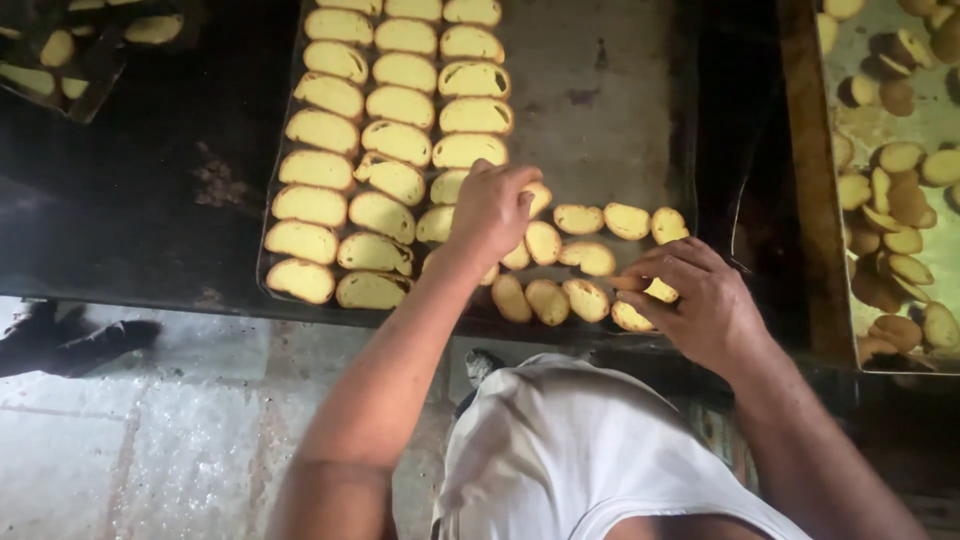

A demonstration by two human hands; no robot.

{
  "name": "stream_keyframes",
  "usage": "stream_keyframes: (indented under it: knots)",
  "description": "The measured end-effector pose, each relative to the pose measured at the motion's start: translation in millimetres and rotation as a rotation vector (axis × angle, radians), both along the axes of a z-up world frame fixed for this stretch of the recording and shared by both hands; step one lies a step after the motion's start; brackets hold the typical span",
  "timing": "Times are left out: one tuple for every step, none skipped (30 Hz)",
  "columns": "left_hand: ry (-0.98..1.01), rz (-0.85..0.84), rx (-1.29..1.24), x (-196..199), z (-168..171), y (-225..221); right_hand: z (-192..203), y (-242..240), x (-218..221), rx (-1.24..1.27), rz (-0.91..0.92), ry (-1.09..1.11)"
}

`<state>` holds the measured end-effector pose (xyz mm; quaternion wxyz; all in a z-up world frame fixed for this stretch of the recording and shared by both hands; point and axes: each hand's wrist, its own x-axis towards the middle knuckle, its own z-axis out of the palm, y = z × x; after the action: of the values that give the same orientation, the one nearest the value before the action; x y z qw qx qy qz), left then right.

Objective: Arranging sliced biscuits or rusk onto large metal trays in a bakery production area.

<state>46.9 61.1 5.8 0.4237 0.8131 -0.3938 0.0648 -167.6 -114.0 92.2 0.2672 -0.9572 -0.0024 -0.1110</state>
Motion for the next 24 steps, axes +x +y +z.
stream_keyframes:
  knots:
    - [0.024, -0.017, 0.123, 3.0, -0.9, -1.1, -4.4, 1.1, 2.4, -0.051, -0.018, -0.035]
    - [0.047, -0.034, 0.246, 6.1, -1.6, -2.5, -8.6, 1.9, 5.0, -0.102, -0.036, -0.070]
    - [0.045, -0.037, 0.243, 4.4, -2.5, 1.2, -9.8, 1.7, 12.2, -0.105, -0.040, -0.072]
    - [-0.040, -0.007, 0.223, 2.8, -3.4, 4.5, -10.9, 1.0, 19.5, -0.025, -0.116, -0.007]
    - [-0.125, 0.018, 0.202, 1.2, -4.5, 6.9, -12.4, 0.2, 26.0, 0.056, -0.196, 0.058]
    - [-0.127, 0.011, 0.199, -3.6, 4.6, 14.9, -19.9, -5.0, 36.4, 0.054, -0.204, 0.056]
    - [-0.137, 0.053, 0.155, -10.1, 12.9, 22.8, -27.4, -10.2, 44.7, 0.057, -0.254, 0.114]
    - [-0.146, 0.096, 0.111, -16.5, 21.1, 30.8, -35.1, -15.7, 52.7, 0.060, -0.305, 0.171]
    - [-0.145, 0.086, 0.105, -19.0, 24.6, 36.6, -36.6, -12.2, 64.4, 0.056, -0.316, 0.172]
    - [-0.118, 0.064, 0.040, -21.4, 28.1, 42.6, -38.0, -8.7, 76.0, 0.035, -0.317, 0.149]
    - [-0.091, 0.045, -0.025, -24.2, 31.6, 48.8, -39.2, -5.7, 88.0, 0.012, -0.316, 0.127]
    - [-0.089, 0.038, -0.032, -25.7, 33.9, 51.8, -42.3, -2.4, 94.6, 0.006, -0.324, 0.128]
    - [-0.060, 0.010, -0.039, -26.6, 36.3, 55.5, -45.6, 1.3, 102.6, -0.021, -0.278, 0.053]
    - [-0.030, -0.019, -0.046, -27.5, 38.8, 59.3, -48.9, 4.9, 110.5, -0.049, -0.232, -0.021]
    - [-0.028, -0.022, -0.052, -28.7, 38.0, 61.6, -50.5, 6.7, 111.5, -0.055, -0.235, -0.019]
    - [-0.034, -0.028, -0.072, -29.8, 37.1, 63.8, -52.3, 8.5, 112.6, -0.165, -0.140, -0.109]
    - [-0.040, -0.032, -0.090, -31.0, 36.0, 67.4, -55.0, 11.5, 114.0, -0.271, -0.040, -0.197]
    - [-0.038, -0.033, -0.092, -33.5, 37.8, 72.5, -45.2, 16.2, 106.2, -0.274, -0.041, -0.194]
    - [-0.044, -0.008, -0.101, -34.7, 39.9, 76.6, -35.0, 20.0, 99.6, -0.271, -0.043, -0.180]
    - [-0.049, 0.017, -0.109, -35.8, 42.1, 79.9, -24.7, 23.1, 93.1, -0.268, -0.046, -0.165]
    - [-0.050, 0.011, -0.110, -37.5, 41.4, 88.1, -14.1, 18.3, 82.5, -0.270, -0.051, -0.165]
    - [-0.024, 0.059, -0.105, -39.5, 40.6, 94.9, -3.6, 12.3, 71.3, -0.199, -0.103, -0.137]
    - [0.004, 0.095, -0.106, -42.3, 39.3, 96.8, 8.9, 3.3, 55.8, -0.137, -0.167, -0.106]
    - [0.007, 0.077, -0.116, -43.7, 38.0, 103.5, 20.5, -8.3, 47.5, -0.148, -0.185, -0.105]
